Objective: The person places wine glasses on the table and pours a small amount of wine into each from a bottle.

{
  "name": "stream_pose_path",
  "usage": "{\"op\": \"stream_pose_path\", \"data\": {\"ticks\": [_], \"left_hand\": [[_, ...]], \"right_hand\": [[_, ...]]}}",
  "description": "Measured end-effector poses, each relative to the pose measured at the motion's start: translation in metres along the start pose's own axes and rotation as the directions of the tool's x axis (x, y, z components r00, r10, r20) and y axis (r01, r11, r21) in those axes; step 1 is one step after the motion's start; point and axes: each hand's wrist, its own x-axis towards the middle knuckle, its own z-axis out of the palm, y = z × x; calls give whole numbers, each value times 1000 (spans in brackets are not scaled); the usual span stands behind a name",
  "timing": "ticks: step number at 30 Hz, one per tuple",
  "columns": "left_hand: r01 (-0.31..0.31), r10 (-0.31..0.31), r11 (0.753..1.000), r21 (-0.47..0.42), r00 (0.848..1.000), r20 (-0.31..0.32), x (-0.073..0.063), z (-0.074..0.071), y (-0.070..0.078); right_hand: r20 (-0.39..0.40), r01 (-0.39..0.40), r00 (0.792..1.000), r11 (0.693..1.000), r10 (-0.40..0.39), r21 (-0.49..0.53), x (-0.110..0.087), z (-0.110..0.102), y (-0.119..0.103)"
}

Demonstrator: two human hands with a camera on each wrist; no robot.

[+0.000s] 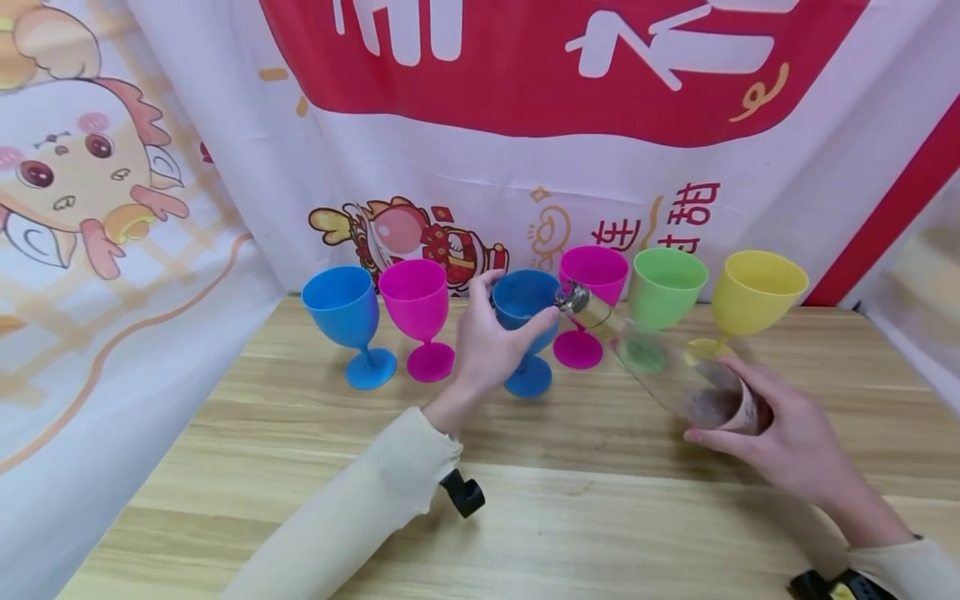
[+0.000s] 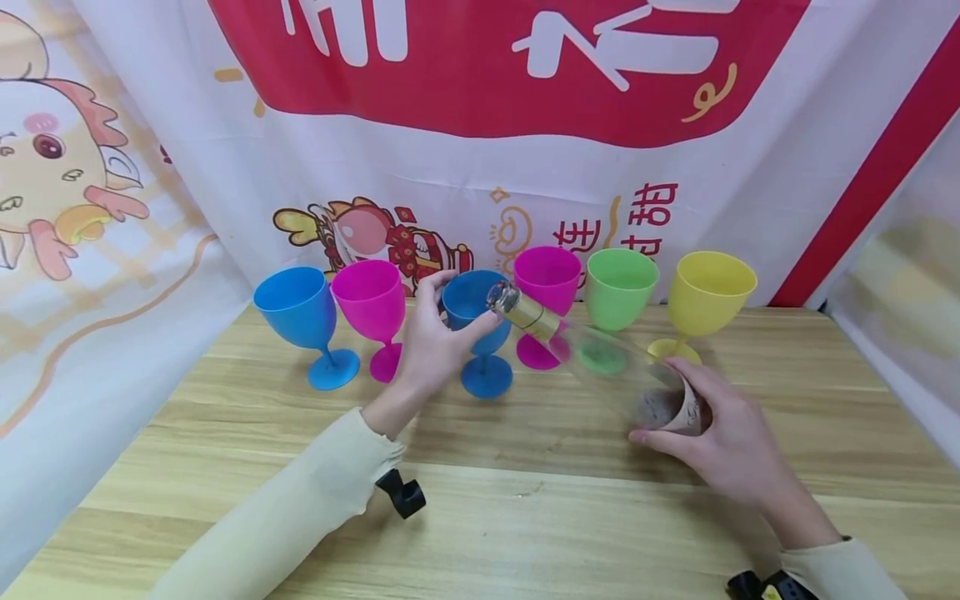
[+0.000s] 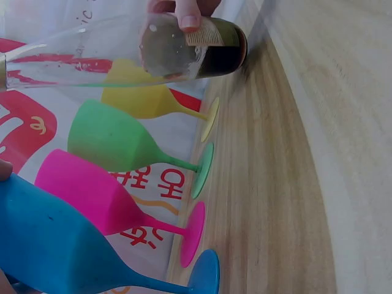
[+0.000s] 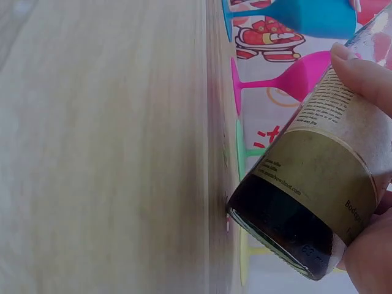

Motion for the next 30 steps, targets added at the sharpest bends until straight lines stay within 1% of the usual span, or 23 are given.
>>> {"op": "stream_pose_path", "data": {"ticks": [6, 12, 15, 20, 23, 25, 27, 30], "left_hand": [[33, -32, 999, 19, 999, -35, 12, 4, -2], [29, -28, 999, 16, 996, -80, 27, 2, -8], [28, -25, 999, 29, 996, -86, 33, 2, -10], [42, -37, 997, 70, 997, -74, 40, 5, -10], [50, -43, 995, 92, 996, -75, 41, 7, -9], [49, -41, 994, 97, 996, -81, 40, 7, -7], [36, -27, 995, 94, 996, -89, 36, 6, -5], [-4, 12, 997, 75, 995, -97, 30, 1, 1]], "right_hand": [[8, -17, 1000, 1000, 17, 7, -3, -1, -4], [21, -30, 999, 999, 30, 14, -3, 1, -9], [30, -38, 999, 999, 37, 22, -3, 2, -10], [41, -59, 998, 997, 57, 52, -3, 1, -9], [45, -78, 996, 995, 75, 64, -3, 1, -7], [51, -90, 995, 994, 87, 66, -3, 0, -6], [56, -102, 994, 993, 98, 57, -2, 0, -5], [63, -111, 992, 993, 108, 49, -1, 0, -5]]}}
